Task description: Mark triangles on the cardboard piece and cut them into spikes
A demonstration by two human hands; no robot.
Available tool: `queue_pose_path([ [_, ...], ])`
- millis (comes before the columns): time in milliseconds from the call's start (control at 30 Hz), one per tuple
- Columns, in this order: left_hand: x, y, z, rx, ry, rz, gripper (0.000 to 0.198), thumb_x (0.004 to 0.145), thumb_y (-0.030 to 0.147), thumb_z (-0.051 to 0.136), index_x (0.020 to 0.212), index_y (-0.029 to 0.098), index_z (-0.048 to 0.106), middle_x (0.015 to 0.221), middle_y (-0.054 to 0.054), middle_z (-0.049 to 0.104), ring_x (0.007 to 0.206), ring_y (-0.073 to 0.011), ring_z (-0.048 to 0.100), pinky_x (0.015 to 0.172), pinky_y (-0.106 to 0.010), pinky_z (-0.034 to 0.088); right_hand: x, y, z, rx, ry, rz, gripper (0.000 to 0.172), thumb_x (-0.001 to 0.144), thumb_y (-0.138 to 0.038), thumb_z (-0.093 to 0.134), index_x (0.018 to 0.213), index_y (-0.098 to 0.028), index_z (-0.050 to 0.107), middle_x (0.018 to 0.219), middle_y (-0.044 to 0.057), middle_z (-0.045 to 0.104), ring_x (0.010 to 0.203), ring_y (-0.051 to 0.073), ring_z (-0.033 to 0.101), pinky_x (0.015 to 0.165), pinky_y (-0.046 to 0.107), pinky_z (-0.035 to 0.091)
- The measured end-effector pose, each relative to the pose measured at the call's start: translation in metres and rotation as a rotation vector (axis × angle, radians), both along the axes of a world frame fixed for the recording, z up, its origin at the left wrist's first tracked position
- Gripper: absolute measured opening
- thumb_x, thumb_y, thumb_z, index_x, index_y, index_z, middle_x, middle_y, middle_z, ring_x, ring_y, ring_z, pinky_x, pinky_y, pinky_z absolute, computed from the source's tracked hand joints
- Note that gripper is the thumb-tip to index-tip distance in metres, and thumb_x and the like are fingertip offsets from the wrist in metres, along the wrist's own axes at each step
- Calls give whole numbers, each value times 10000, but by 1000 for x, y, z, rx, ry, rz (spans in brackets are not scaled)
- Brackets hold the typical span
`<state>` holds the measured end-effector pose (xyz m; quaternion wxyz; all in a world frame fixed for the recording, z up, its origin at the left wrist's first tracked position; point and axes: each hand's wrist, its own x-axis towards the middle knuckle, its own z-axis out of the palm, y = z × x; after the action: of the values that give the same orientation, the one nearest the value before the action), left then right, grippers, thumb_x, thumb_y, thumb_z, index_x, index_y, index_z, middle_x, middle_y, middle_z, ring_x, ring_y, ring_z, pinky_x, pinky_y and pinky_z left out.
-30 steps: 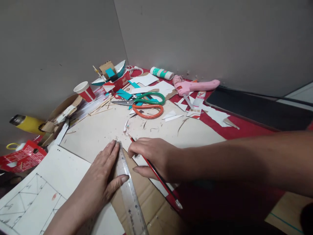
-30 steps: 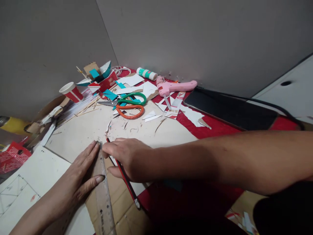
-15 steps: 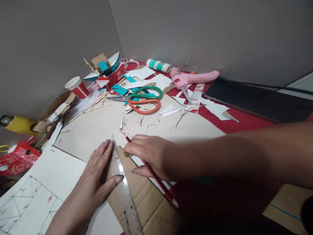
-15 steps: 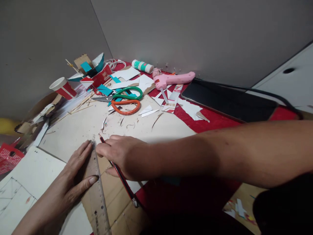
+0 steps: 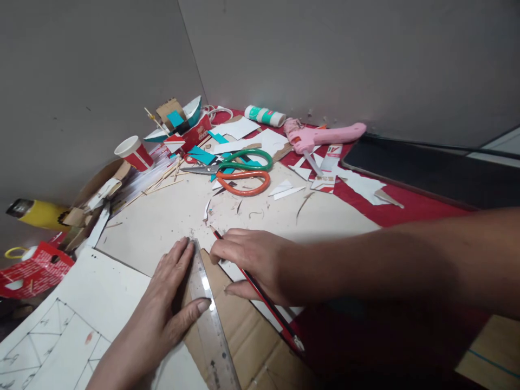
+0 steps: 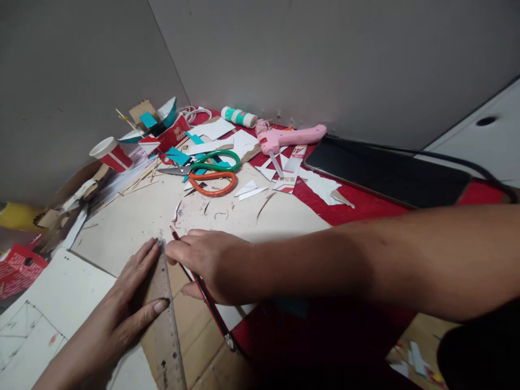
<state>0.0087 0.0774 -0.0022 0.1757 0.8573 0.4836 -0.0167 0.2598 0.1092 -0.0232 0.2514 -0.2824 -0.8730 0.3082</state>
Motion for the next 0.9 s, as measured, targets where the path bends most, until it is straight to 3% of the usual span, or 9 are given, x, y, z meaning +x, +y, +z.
queue_pose_path([
  [500, 6, 3, 5, -23, 6, -24, 756, 939, 403, 492, 1525, 375, 14, 1631, -43, 76, 1464, -316, 112, 1144, -600, 162, 0, 2, 5, -61, -6, 11, 287, 759, -149, 722, 989, -117, 553, 911, 95, 618, 839, 221, 539, 749, 326, 436],
  [900, 8, 4, 7, -37, -24, -20, 750, 932, 404, 505, 1521, 393, 42, 1631, -30, 84, 1458, -333, 125, 1139, -611, 151, 1, 2, -5, -32, 43, -4, 299, 764, -171, 704, 1011, -141, 538, 922, 87, 615, 854, 223, 540, 773, 326, 436],
])
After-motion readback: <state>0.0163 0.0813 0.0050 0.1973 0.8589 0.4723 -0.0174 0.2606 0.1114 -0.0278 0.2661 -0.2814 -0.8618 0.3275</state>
